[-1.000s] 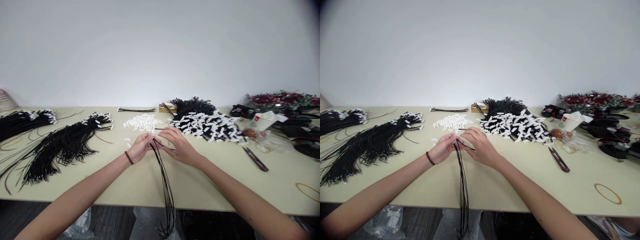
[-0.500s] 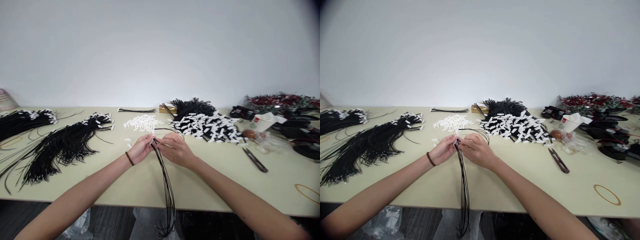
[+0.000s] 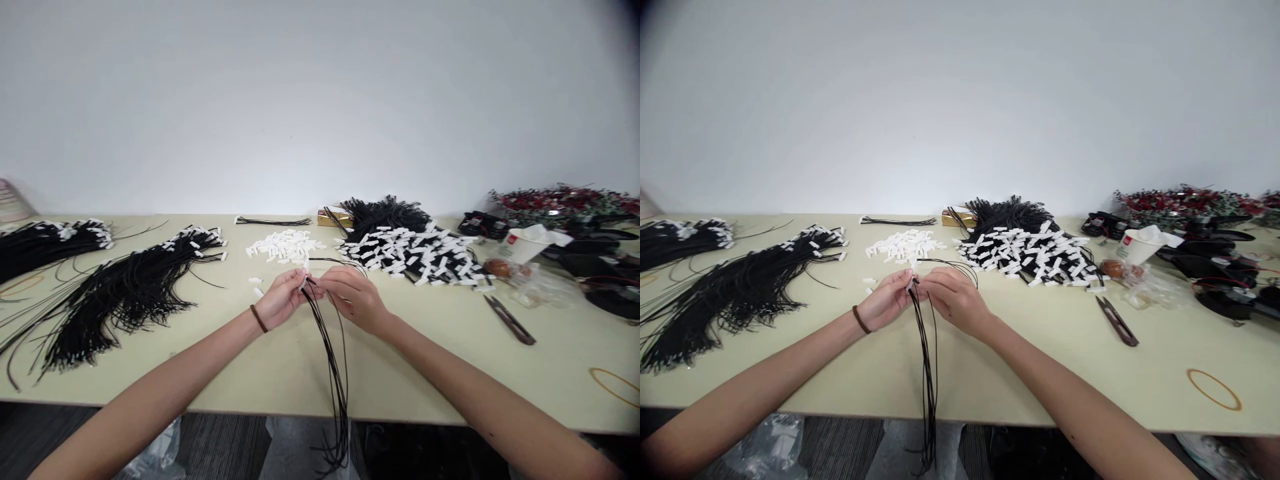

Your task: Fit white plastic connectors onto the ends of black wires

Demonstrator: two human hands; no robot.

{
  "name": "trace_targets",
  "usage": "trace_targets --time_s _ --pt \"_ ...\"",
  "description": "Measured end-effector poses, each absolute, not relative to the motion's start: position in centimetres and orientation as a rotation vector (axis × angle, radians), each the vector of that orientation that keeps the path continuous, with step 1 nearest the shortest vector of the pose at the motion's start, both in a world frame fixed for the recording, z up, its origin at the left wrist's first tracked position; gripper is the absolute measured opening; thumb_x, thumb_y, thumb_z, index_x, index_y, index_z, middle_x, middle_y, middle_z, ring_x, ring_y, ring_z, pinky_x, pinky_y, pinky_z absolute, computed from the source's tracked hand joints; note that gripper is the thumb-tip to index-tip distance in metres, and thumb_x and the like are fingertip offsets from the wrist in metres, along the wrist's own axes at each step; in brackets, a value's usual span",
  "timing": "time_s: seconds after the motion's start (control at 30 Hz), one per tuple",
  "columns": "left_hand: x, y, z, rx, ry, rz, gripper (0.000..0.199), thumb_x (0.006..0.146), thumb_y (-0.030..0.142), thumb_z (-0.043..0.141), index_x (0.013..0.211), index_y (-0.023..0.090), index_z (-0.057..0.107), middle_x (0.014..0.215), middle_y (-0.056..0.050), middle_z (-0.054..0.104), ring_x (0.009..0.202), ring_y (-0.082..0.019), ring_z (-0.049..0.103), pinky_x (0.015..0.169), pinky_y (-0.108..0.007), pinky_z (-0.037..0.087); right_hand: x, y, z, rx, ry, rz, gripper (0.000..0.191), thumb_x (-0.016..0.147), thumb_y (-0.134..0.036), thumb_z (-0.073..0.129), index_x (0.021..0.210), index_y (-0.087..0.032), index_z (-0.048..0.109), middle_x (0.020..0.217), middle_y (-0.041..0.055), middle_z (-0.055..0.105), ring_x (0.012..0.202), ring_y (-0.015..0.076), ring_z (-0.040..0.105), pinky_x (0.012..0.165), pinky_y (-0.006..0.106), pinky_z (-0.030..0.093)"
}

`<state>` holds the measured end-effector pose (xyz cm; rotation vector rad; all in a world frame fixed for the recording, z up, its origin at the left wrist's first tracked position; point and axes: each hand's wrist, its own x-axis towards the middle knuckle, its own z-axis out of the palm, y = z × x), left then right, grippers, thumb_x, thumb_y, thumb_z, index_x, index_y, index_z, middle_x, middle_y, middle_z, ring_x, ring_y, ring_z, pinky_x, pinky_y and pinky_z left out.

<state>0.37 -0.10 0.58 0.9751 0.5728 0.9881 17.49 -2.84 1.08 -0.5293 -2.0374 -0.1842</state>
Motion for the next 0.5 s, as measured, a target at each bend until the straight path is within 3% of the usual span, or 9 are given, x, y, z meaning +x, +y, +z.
trace_targets --time_s 0.13,0.23,0.37,0.5 --pt "0.2 0.0 0.6 0.973 0.558 0.989 0.015 0.079 0.025 0.057 0.075 0.011 0.057 0.077 -0.008 0.067 0.069 -0.017 0.064 0.073 -0.033 0.051 17.6 -3.2 2.6 -0.68 -1.638 0.434 0.011 0.086 -0.022 0.048 0.088 -0.022 0.059 0.087 0.003 0.064 0.085 0.0141 0.061 0.079 0.034 0.05" --pt "0.1 0.0 0.5 0.995 0.558 0.986 0.015 0.079 0.026 0.058 0.076 0.012 0.056 0.079 -0.008 0.067 0.071 -0.017 0.065 0.074 -0.034 0.05 19.0 -2.4 3.7 -0.608 -1.19 0.812 0.014 0.083 -0.034 0.054 0.079 -0.02 0.055 0.076 -0.0009 0.059 0.076 0.0121 0.061 0.075 0.033 0.052" --pt "0.2 -0.1 0.4 1.034 0.59 0.98 0.018 0.077 0.028 0.06 0.074 0.011 0.055 0.078 -0.008 0.067 0.071 -0.018 0.065 0.073 -0.034 0.05 22.0 -0.7 4.8 -0.566 -0.866 0.799 0.024 0.07 -0.036 0.067 0.071 -0.018 0.053 0.065 -0.0049 0.049 0.057 0.005 0.051 0.051 0.018 0.045" --pt "0.1 -0.1 0.3 1.063 0.604 0.961 0.021 0.077 0.031 0.061 0.074 0.011 0.056 0.079 -0.009 0.067 0.069 -0.019 0.065 0.071 -0.033 0.049 23.3 -0.5 5.2 -0.705 -0.885 0.517 0.023 0.072 -0.039 0.064 0.081 -0.019 0.059 0.065 -0.0041 0.047 0.049 0.0042 0.041 0.038 0.016 0.03"
